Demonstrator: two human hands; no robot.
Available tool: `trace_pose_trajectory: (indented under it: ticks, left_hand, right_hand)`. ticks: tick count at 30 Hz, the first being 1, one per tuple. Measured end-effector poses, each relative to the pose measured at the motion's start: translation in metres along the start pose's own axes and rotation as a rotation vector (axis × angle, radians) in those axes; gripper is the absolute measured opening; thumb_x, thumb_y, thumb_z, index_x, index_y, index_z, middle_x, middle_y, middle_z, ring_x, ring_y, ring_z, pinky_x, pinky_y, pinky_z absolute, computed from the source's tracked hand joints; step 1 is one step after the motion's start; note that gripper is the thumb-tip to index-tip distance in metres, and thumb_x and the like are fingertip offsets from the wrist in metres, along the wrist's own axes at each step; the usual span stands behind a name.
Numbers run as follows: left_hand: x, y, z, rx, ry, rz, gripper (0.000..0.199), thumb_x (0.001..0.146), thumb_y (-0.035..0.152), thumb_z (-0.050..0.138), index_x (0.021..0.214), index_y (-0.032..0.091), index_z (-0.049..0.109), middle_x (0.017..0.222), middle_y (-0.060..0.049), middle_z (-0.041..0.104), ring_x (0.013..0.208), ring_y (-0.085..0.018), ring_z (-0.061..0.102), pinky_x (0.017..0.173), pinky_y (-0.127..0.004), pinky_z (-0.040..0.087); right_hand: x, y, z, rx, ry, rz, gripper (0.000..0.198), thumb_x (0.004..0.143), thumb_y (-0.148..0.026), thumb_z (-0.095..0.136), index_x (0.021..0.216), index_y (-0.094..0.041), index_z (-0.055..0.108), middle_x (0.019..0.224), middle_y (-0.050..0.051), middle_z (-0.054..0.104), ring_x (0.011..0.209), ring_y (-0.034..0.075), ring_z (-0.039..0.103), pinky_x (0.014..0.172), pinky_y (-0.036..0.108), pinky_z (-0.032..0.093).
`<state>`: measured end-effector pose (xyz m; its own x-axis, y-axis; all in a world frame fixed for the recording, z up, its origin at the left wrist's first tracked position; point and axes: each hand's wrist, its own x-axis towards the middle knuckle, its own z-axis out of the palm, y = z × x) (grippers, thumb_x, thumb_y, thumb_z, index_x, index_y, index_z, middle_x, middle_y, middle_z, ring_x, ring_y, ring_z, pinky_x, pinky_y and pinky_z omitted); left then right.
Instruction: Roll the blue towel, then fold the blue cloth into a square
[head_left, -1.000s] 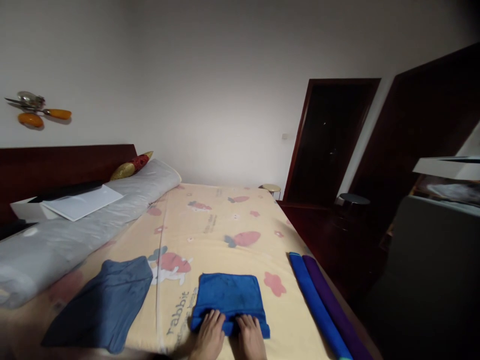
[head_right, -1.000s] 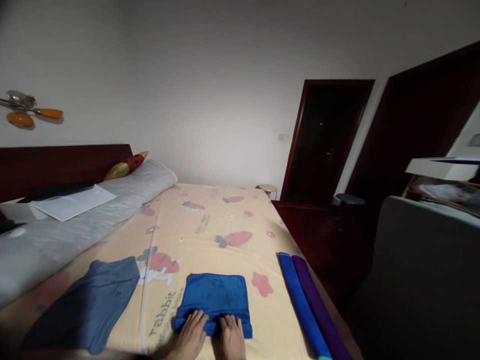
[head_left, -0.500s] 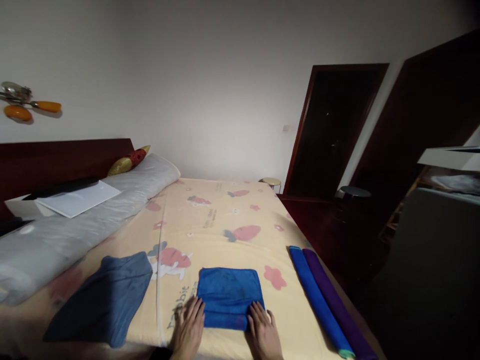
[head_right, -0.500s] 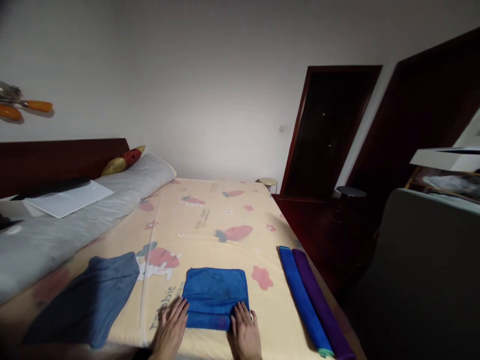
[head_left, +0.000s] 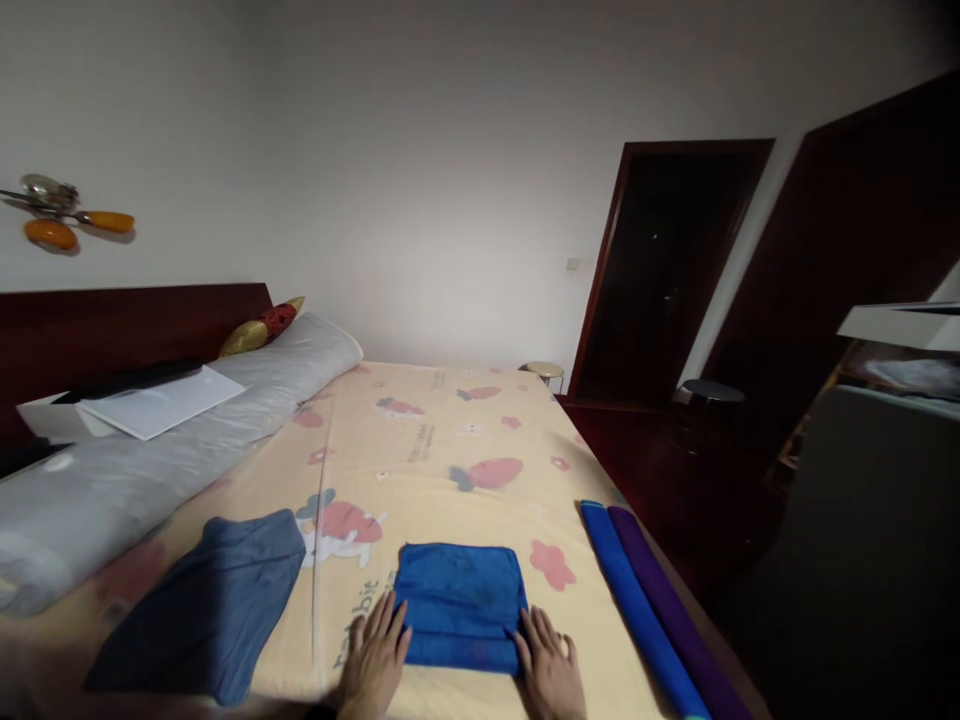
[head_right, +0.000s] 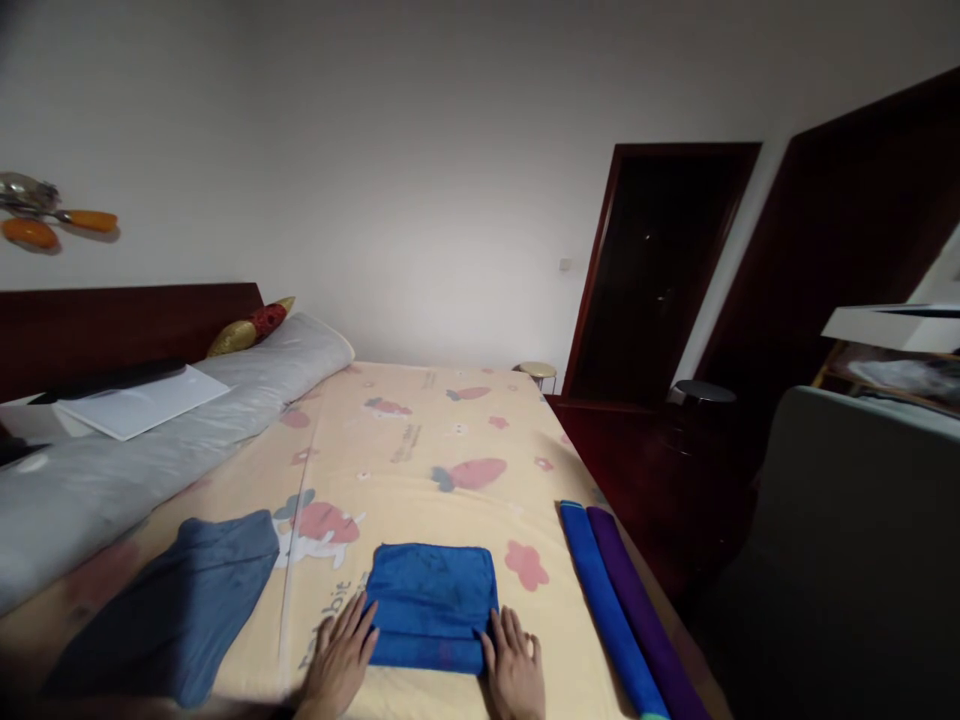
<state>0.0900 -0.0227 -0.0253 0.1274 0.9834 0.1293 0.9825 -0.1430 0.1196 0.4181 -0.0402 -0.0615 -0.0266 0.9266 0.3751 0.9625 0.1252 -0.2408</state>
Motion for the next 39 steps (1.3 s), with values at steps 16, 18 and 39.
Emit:
trace_pose_trajectory:
  ticks: [16, 18, 39]
  left_hand:
    - [0.010, 0.053, 0.006, -0.128, -0.093, 0.278, 0.047, 0.097, 0.041, 0.026, 0.143, 0.036, 0.033, 0.152, 0.003, 0.037, 0.139, -0.020, 0.039, 0.110, -0.049, 0.042]
    - [0.010, 0.030, -0.004, -0.099, -0.133, 0.134, 0.048, 0.095, 0.044, 0.028, 0.142, 0.034, 0.036, 0.153, 0.001, 0.035, 0.141, -0.024, 0.036, 0.112, -0.056, 0.037]
    - [0.013, 0.067, -0.009, -0.264, -0.230, 0.292, 0.048, 0.096, 0.046, 0.024, 0.141, 0.037, 0.037, 0.155, 0.000, 0.034, 0.143, -0.023, 0.033, 0.114, -0.058, 0.033]
  right_hand:
    - [0.016, -0.073, -0.028, 0.090, -0.333, -0.025, 0.043, 0.094, -0.039, 0.033, 0.130, -0.032, 0.054, 0.144, 0.002, 0.047, 0.137, 0.026, 0.039, 0.109, 0.054, 0.039]
    - [0.015, -0.045, -0.033, 0.003, -0.355, 0.056, 0.041, 0.091, -0.030, 0.036, 0.126, -0.035, 0.058, 0.147, 0.002, 0.043, 0.138, 0.029, 0.036, 0.108, 0.058, 0.038]
    - [0.020, -0.051, -0.042, 0.113, -0.351, -0.009, 0.043, 0.094, -0.034, 0.029, 0.122, -0.030, 0.061, 0.141, 0.006, 0.054, 0.137, 0.026, 0.041, 0.110, 0.055, 0.033]
